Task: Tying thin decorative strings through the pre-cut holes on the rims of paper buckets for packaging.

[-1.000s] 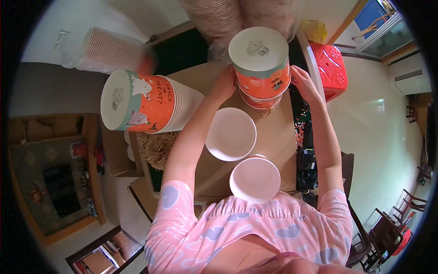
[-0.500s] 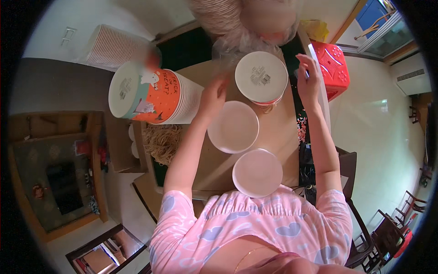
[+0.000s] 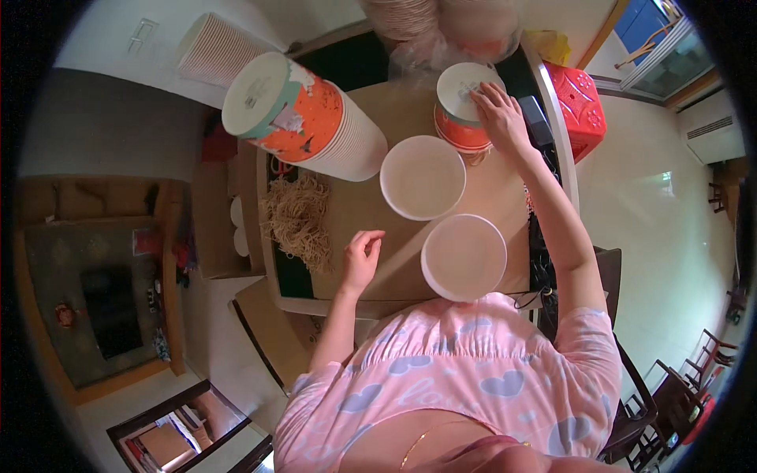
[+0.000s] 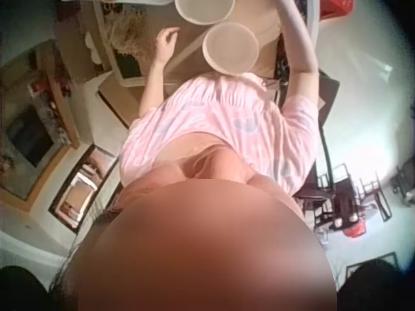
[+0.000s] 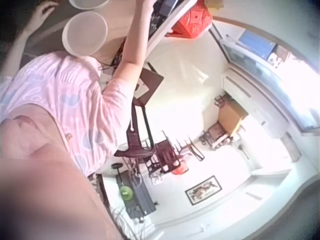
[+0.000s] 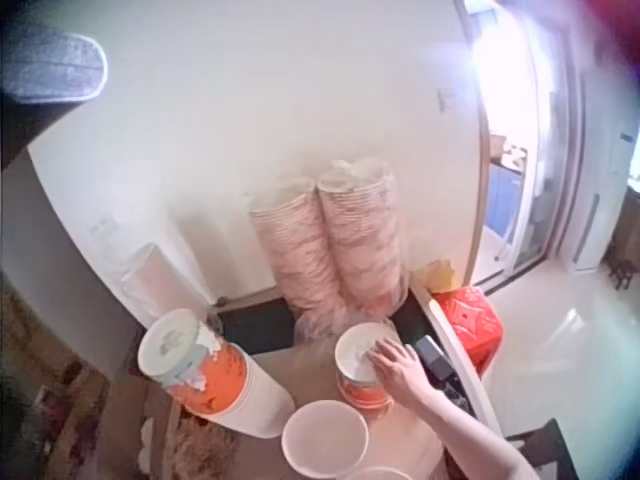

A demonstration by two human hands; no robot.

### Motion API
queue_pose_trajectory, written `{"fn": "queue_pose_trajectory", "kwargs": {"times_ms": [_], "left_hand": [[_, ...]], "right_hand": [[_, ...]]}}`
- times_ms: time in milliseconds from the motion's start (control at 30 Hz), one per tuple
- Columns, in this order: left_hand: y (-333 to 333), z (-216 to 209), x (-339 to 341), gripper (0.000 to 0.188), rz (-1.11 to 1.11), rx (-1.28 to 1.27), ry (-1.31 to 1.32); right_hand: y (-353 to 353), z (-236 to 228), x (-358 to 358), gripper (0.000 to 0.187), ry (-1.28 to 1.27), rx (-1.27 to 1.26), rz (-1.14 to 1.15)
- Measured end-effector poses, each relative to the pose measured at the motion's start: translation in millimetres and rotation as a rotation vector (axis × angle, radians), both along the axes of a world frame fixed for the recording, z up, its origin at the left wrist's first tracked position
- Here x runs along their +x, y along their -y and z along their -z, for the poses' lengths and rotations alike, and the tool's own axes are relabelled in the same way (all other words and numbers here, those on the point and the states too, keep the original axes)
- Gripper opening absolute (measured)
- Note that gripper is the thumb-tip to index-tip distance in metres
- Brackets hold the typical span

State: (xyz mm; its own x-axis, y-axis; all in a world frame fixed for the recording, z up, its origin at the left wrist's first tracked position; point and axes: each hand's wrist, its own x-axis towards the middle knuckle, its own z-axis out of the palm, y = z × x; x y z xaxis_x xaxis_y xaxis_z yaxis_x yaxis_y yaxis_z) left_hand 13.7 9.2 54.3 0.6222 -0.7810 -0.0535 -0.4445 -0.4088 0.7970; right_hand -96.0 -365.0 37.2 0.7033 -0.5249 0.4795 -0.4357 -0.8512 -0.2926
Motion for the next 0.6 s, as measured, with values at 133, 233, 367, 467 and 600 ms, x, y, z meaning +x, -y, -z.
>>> {"fn": "queue_pose_trajectory", "kwargs": {"times_ms": [133, 233, 367, 467, 600], "left_hand": [[-30.2, 7.2, -8.2, 0.015, -0.014, 0.026, -0.046], [-49.8, 25.2, -13.4, 0.016, 0.0, 0.025, -0.108], [-61.5, 25.6, -12.3, 0.017, 0.089, 0.097, -0.072], [-98.7, 30.8, 3.6, 0.018, -0.027, 0.098, -0.065], [-152.6, 59.6, 31.8, 0.019, -0.222, 0.104, -0.063]], "right_hand": [[6.7, 19.7, 6.4, 0.032, -0.093, 0.049, 0.008], [16.0, 31.3, 12.0, 0.031, -0.03, 0.045, -0.074], [33.6, 34.5, -4.7, 0.028, 0.024, 0.055, -0.169], [-22.8, 3.4, -3.9, 0.028, 0.197, 0.008, -0.005], [-84.2, -40.5, -72.0, 0.028, -0.271, 0.492, 0.008]]}}
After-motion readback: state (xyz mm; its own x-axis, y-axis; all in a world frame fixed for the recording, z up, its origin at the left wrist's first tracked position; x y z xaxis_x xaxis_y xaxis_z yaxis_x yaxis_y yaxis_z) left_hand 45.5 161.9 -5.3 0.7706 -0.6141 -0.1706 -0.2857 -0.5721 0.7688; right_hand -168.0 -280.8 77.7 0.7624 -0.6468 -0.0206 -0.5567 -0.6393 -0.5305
